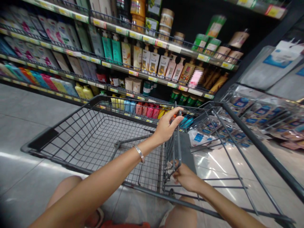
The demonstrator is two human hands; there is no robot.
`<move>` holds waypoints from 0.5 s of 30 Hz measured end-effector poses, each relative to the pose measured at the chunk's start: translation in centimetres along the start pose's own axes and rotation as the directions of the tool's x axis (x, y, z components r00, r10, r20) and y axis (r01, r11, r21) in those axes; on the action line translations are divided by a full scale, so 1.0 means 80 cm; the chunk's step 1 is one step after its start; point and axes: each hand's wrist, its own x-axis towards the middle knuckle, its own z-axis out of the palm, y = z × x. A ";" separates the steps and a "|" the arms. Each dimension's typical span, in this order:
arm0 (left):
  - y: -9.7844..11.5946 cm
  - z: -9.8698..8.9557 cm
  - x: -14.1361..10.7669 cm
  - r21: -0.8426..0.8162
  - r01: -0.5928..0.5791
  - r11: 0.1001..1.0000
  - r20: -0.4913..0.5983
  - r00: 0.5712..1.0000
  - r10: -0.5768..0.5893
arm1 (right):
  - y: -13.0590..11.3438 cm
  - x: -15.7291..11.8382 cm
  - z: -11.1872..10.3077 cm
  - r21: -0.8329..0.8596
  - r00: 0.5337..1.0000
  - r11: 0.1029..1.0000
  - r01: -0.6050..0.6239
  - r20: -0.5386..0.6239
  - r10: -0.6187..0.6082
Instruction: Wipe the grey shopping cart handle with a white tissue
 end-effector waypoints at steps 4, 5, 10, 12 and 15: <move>0.000 -0.001 0.000 0.000 0.000 1.000 0.009 1.000 0.000 | 0.010 0.005 0.005 -0.061 0.995 0.993 -0.098 -0.009 0.098; 0.001 -0.001 0.000 -0.002 0.001 1.000 0.009 1.000 -0.001 | 0.011 0.007 0.006 -0.089 0.993 0.989 -0.120 -0.003 0.120; 0.002 -0.002 0.000 -0.004 0.001 1.000 0.020 1.000 -0.001 | 0.015 0.017 0.012 -0.238 0.984 0.955 -0.178 -0.069 0.166; 0.002 -0.003 0.000 -0.001 0.001 1.000 0.026 1.000 -0.001 | 0.016 0.021 0.015 -0.300 0.989 0.944 -0.136 -0.097 0.112; 0.002 -0.004 -0.002 0.008 -0.005 1.000 0.023 1.000 0.004 | 0.020 0.023 0.019 -0.395 0.994 0.915 -0.084 -0.096 0.050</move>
